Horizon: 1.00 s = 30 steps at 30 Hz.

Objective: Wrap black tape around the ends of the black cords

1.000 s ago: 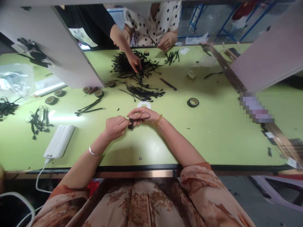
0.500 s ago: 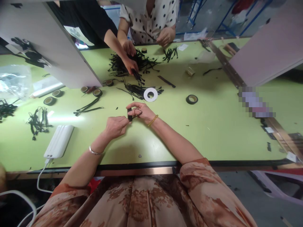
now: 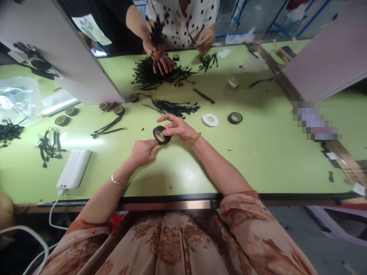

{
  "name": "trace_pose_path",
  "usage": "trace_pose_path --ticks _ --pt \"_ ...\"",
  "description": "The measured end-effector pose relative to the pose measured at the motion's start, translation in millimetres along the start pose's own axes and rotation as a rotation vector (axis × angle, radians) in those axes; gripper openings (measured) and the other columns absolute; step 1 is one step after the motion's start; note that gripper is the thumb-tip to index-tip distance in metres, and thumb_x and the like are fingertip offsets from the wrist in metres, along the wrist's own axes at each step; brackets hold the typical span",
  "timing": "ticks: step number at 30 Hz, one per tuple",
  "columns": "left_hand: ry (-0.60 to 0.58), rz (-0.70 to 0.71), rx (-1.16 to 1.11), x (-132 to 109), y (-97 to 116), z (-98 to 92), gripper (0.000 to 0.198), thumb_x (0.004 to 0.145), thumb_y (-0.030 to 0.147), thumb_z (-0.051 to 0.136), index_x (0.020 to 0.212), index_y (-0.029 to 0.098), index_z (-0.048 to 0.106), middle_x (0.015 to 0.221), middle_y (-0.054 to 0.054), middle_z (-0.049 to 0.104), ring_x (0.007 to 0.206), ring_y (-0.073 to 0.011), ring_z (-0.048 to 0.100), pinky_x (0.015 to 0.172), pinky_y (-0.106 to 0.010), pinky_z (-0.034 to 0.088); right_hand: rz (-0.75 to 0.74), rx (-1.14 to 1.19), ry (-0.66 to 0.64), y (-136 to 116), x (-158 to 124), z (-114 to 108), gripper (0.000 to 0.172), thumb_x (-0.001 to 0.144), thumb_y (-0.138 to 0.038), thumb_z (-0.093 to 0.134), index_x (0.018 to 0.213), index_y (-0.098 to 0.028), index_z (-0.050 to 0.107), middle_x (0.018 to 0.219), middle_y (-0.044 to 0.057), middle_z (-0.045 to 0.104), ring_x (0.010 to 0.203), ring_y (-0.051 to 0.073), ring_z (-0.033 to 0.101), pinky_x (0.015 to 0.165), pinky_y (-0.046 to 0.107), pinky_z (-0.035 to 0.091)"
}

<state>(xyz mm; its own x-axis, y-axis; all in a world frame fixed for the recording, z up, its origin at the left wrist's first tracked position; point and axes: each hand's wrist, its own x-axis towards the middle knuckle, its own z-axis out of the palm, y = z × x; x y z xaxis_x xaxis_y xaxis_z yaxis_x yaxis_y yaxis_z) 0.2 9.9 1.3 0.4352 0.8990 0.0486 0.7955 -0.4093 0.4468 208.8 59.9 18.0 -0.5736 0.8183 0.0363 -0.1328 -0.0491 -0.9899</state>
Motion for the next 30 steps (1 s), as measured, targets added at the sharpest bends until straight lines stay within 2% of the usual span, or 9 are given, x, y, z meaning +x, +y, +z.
trace_pose_path --ticks 3,6,10,13,18,21,25,28,30 --pt "0.032 -0.109 -0.010 1 1 -2.2 0.013 0.084 0.029 0.056 0.077 0.019 0.061 0.066 -0.006 0.061 0.060 -0.0191 0.050 0.061 -0.028 0.024 -0.113 -0.223 -0.004 -10 -4 4 0.056 0.068 -0.039 0.079 0.114 -0.019 0.055 0.070 -0.003 0.060 0.067 0.014 0.059 0.071 0.030 0.045" --pt "0.064 -0.216 -0.084 2 -1 -4.8 0.012 0.084 0.028 0.057 0.076 0.020 0.060 0.059 -0.003 0.055 0.058 -0.0185 0.048 0.061 -0.028 0.025 -0.243 -0.577 0.037 -18 -8 8 0.045 0.072 -0.036 0.073 0.112 -0.021 0.058 0.075 0.000 0.064 0.084 0.020 0.061 0.090 0.041 0.041" --pt "0.086 -0.253 -0.452 4 -10 -6.4 0.020 0.087 0.031 0.055 0.071 0.019 0.056 0.059 0.001 0.051 0.057 -0.0135 0.043 0.060 -0.025 0.029 -0.384 -0.922 0.120 -20 -9 7 0.032 0.072 -0.031 0.066 0.103 -0.023 0.063 0.079 0.002 0.067 0.117 0.030 0.052 0.108 0.054 0.022" --pt "0.081 -0.267 -0.833 7 -16 -6.7 0.027 0.087 0.040 0.056 0.072 0.018 0.055 0.056 0.004 0.041 0.051 -0.0091 0.034 0.053 -0.022 0.027 -0.423 -1.015 0.136 -16 -7 4 0.030 0.069 -0.029 0.065 0.098 -0.022 0.066 0.084 0.004 0.067 0.111 0.029 0.054 0.103 0.049 0.029" --pt "0.136 -0.495 -1.256 10 -14 -5.1 0.039 0.077 0.053 0.067 0.071 0.017 0.051 0.049 0.010 0.026 0.040 -0.0032 0.016 0.042 -0.020 0.009 -0.426 -0.967 0.094 -6 -3 6 0.033 0.067 -0.023 0.063 0.100 -0.021 0.066 0.087 0.003 0.069 0.084 0.021 0.057 0.082 0.037 0.041" --pt "0.199 -0.504 -1.311 11 -13 -2.4 0.040 0.074 0.050 0.072 0.071 0.018 0.048 0.047 0.011 0.028 0.039 -0.0022 0.018 0.040 -0.018 0.009 -0.433 -0.907 0.057 0 -1 11 0.034 0.066 -0.020 0.063 0.100 -0.021 0.064 0.089 0.003 0.070 0.082 0.020 0.057 0.079 0.034 0.042" --pt "0.253 -0.437 -1.237 12 -14 2.8 0.036 0.078 0.047 0.070 0.078 0.019 0.047 0.048 0.011 0.032 0.040 -0.0030 0.022 0.041 -0.018 0.014 -0.410 -0.877 0.066 7 1 13 0.031 0.065 -0.018 0.063 0.095 -0.020 0.062 0.089 0.003 0.070 0.081 0.020 0.058 0.078 0.034 0.043" --pt "0.233 -0.379 -1.192 12 -16 8.0 0.035 0.083 0.051 0.063 0.081 0.021 0.045 0.048 0.012 0.032 0.040 -0.0050 0.025 0.043 -0.018 0.018 -0.376 -0.894 0.069 10 2 12 0.029 0.064 -0.017 0.062 0.092 -0.020 0.061 0.087 0.004 0.069 0.081 0.020 0.058 0.077 0.033 0.043" --pt "0.217 -0.339 -1.123 12 -19 10.9 0.034 0.087 0.053 0.057 0.083 0.021 0.045 0.051 0.010 0.040 0.044 -0.0069 0.034 0.047 -0.019 0.027 -0.362 -0.921 0.075 12 2 12 0.028 0.063 -0.017 0.062 0.091 -0.020 0.060 0.086 0.004 0.069 0.080 0.020 0.057 0.076 0.033 0.043"
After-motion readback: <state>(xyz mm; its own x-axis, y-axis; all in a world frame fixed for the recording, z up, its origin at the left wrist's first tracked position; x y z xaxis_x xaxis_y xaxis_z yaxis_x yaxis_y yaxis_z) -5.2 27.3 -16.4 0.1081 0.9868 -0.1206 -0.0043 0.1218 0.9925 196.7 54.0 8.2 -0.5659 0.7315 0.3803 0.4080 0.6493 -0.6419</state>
